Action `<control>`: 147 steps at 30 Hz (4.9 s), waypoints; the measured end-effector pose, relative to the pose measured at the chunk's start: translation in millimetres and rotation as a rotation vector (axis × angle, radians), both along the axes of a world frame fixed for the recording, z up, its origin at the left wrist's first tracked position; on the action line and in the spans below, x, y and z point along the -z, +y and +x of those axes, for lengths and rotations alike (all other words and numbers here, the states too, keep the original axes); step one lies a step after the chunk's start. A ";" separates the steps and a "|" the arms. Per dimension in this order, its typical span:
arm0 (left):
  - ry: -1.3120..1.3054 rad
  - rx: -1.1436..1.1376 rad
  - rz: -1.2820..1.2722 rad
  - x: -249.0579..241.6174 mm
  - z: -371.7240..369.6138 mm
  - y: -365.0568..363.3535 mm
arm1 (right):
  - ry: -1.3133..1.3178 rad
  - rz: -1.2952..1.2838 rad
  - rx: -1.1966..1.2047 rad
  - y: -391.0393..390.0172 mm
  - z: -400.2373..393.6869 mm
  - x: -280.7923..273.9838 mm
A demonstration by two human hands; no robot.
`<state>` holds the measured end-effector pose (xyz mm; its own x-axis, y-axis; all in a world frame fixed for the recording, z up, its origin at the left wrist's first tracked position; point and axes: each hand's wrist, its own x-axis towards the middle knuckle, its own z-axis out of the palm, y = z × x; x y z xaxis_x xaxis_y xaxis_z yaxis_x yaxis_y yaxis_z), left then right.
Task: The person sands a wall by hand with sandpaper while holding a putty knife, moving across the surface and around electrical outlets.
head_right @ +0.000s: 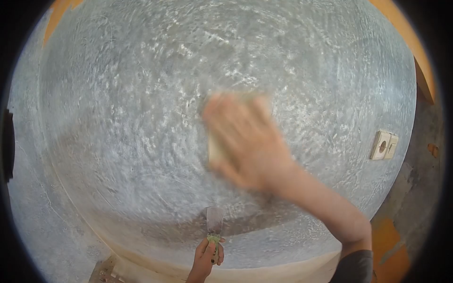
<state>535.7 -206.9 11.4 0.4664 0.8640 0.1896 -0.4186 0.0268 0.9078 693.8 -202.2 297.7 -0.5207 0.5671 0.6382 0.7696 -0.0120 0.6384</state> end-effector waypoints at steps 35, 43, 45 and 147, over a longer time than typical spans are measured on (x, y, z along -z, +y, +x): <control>-0.001 0.011 0.051 8.1 -225.8 110.0 | 0.206 -0.384 0.231 66.6 -191.2 32.6; 0.026 0.016 0.113 9.7 -235.8 112.5 | 0.119 -0.327 0.071 82.3 -195.6 62.4; 0.038 0.012 0.082 3.5 -241.9 113.0 | 0.093 0.022 -0.020 81.7 -176.1 41.5; -0.121 0.019 -0.061 32.8 -508.4 215.3 | 0.428 -0.146 -0.133 187.2 -466.0 254.8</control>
<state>27.3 8.3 -21.4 0.4595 0.8670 0.1927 -0.5242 0.0896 0.8469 227.7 -15.0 42.9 -0.3019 0.6130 0.7301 0.9529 0.1705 0.2508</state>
